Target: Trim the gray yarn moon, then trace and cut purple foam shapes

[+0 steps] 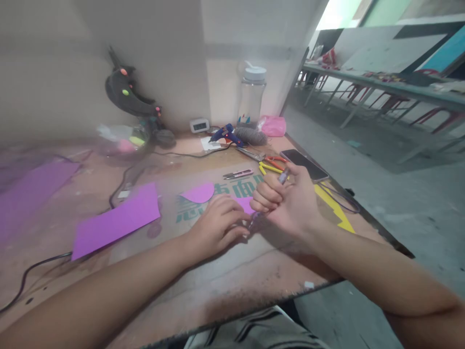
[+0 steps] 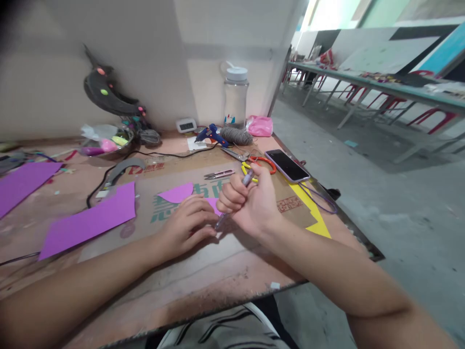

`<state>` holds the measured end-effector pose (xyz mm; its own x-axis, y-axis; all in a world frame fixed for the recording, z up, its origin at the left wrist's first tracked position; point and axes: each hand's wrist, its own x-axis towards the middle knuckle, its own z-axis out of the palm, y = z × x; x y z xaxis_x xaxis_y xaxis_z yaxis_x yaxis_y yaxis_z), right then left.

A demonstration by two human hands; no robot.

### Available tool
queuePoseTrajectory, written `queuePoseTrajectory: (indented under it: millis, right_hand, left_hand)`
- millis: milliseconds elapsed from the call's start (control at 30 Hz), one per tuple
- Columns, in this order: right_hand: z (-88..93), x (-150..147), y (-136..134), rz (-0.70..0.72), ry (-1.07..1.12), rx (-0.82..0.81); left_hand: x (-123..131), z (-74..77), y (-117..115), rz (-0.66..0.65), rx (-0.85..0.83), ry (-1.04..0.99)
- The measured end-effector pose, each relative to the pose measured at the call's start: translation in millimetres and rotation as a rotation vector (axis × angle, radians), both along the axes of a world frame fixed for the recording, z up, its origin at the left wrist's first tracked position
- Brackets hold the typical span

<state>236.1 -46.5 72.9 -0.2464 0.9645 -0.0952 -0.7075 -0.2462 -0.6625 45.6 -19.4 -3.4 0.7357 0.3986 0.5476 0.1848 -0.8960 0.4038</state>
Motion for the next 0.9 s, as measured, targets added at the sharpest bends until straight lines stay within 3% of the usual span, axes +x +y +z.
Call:
queuePoseTrajectory:
  millis: [133, 900]
  right_hand:
    - [-1.3, -2.7, -2.4, -0.034, 0.024, 0.011]
    - [-6.7, -3.8, -0.1, -0.008, 0.030, 0.086]
  left_hand:
    - [0.0, 1.6, -5.2, -0.053, 0.081, -0.033]
    - [-0.5, 1.3, -8.1, -0.008, 0.152, 0.001]
